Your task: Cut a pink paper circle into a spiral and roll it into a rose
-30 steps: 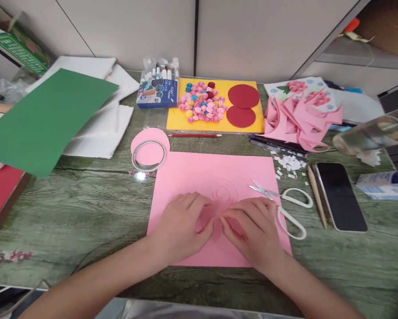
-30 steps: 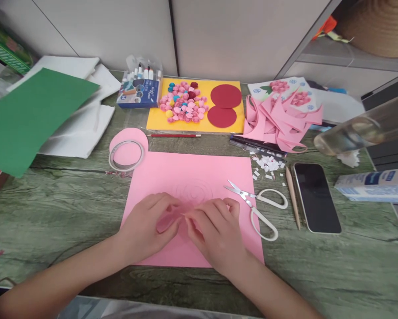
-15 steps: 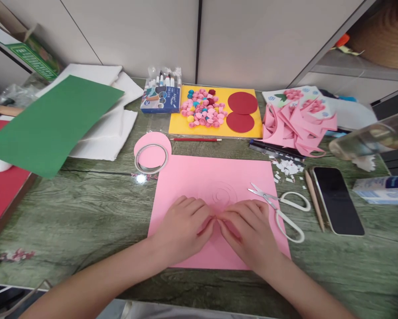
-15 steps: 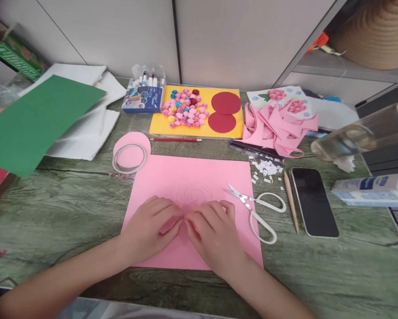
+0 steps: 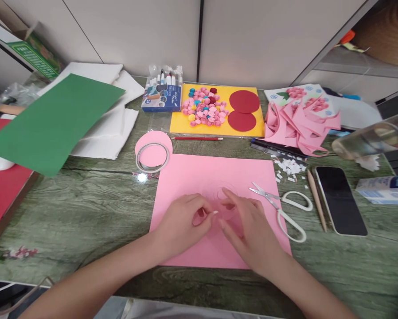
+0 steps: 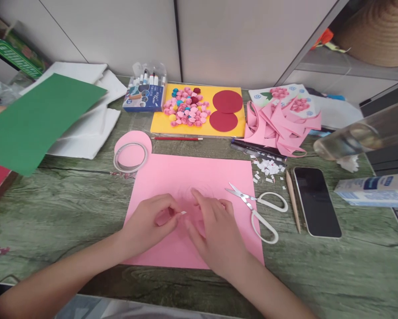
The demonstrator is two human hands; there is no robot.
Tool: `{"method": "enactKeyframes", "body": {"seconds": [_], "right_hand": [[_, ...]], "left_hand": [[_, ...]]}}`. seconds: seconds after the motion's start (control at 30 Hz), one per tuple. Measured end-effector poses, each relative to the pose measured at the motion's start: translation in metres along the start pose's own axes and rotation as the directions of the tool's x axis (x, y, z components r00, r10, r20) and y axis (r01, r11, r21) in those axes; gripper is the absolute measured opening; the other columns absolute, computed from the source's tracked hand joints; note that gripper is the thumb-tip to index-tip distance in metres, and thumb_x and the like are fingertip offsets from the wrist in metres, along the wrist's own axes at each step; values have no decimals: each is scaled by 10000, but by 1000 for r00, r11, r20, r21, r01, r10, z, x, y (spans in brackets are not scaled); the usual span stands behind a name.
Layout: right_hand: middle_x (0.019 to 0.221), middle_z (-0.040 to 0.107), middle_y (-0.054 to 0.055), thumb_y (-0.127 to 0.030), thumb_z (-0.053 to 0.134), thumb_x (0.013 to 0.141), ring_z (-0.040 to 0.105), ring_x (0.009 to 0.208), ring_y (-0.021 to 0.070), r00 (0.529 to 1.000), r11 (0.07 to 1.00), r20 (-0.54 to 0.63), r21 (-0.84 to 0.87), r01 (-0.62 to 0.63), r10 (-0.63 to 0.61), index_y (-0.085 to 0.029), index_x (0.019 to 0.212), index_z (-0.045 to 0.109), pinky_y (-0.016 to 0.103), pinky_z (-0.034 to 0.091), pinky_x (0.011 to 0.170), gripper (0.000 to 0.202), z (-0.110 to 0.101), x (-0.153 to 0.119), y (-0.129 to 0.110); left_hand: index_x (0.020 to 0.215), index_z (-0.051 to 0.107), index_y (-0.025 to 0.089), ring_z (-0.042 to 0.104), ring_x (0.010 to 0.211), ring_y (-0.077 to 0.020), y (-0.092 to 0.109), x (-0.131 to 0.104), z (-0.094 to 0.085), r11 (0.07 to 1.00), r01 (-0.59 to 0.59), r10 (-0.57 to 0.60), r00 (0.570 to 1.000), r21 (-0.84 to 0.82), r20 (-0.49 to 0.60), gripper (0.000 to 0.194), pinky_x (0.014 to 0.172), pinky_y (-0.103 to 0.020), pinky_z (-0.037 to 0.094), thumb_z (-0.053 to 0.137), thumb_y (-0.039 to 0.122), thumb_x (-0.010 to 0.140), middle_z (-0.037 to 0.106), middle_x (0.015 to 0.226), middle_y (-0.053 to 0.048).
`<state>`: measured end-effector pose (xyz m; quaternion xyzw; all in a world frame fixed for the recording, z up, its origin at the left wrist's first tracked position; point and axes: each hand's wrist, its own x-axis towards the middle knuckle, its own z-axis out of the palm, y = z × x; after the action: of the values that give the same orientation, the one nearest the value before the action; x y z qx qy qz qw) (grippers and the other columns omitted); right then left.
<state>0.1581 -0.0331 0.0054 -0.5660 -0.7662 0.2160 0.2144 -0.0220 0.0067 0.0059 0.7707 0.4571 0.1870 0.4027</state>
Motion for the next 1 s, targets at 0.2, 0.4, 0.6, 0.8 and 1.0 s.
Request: {"method": "enactKeyframes", "body": {"seconds": [0.2,0.4,0.6,0.8,1.0], "right_hand": [[826,638,19,-153,524,831,584,808,180,987,997,-145,31,74,-69,-222,886,597,347,383,770,114,-8,2,2],[815,648,13,-135,571,801,561,776,166,975,988,-163,-55,143,-150,-215,866,629,348,334,743,119,3,0,-3],[745,654,-5,-142,574,803,545,754,163,972,980,-165,-135,148,-170,-218,815,624,362,293,749,92,7,-3,-3],[716,643,-5,-148,561,802,532,735,166,974,980,-155,-141,143,-164,-201,770,598,370,285,744,72,8,-2,-5],[704,620,1,-150,559,788,526,727,176,977,987,-157,-89,132,-145,-186,740,569,366,297,718,61,9,-2,-6]], "left_hand": [[786,580,178,574,698,-140,3,1,2,1000,-4,4,1000,4,31,71,663,-280,451,510,176,778,633,739,-7],[787,573,170,565,717,-165,2,-5,7,970,-137,130,990,202,45,83,676,-317,434,495,153,765,633,752,-28],[773,585,154,525,685,-182,-2,-9,13,860,-256,263,964,441,47,145,639,-340,388,452,196,812,603,722,-51],[775,584,159,507,669,-182,-3,-10,14,774,-320,349,936,546,55,155,617,-347,340,442,186,832,596,704,-43],[739,557,165,533,665,-164,-5,-13,13,714,-423,506,862,557,6,94,606,-335,326,495,126,797,624,688,-32]]}}
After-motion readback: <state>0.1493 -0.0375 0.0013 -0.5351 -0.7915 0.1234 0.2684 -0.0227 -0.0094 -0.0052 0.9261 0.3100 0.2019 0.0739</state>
